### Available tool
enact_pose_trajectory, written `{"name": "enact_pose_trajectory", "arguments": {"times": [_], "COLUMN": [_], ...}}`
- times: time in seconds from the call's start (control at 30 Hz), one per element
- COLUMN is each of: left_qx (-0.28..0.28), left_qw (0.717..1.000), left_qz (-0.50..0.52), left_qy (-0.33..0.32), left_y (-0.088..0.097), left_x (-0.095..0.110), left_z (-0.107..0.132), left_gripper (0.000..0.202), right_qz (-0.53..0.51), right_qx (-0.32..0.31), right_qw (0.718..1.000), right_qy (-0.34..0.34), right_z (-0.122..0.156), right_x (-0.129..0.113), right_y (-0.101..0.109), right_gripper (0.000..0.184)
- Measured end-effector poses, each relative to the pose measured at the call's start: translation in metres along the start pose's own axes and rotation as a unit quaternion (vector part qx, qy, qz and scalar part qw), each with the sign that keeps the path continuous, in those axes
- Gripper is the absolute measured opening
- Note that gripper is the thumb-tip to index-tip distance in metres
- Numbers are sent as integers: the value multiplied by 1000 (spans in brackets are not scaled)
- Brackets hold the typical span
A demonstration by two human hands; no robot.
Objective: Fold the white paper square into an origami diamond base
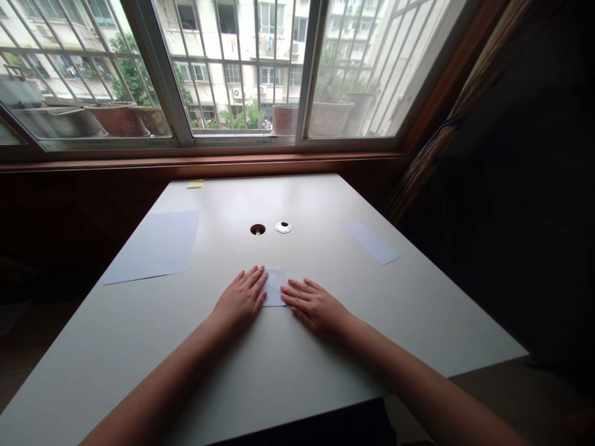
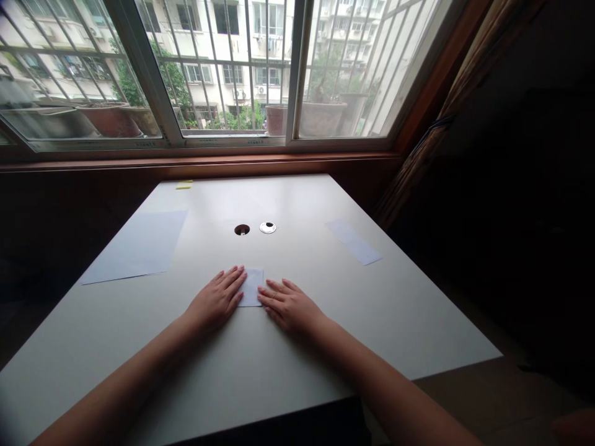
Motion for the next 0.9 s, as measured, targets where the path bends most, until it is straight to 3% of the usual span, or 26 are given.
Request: {"name": "enact_pose_trajectory", "arguments": {"times": [0.27,0.47,0.73,0.9], "left_qx": [1,-16,-63,-41], "left_qw": [1000,996,997,998], "left_qz": [6,25,38,37], "left_qy": [0,-81,-28,4], "left_y": [2,1,-7,-8], "left_x": [4,22,0,-16], "left_z": [-3,-13,-33,-39], "left_gripper": [52,52,56,56], "right_qz": [-5,2,0,-2], "right_qx": [4,1,8,18], "right_qw": [1000,1000,1000,1000], "right_qy": [29,27,24,24], "right_z": [13,11,9,10], "right_x": [-11,-8,-8,-6], "right_y": [0,-2,0,0], "right_gripper": [43,43,42,42]}}
Point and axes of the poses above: each hand's wrist, its own z-axis away from the middle knuckle, its own y-axis out of the back of the hand, x = y × z, the point moved 8 cm from there along -z, towards the middle knuckle, and after that the axes turned 2 degrees about x, right-handed, at the moved point
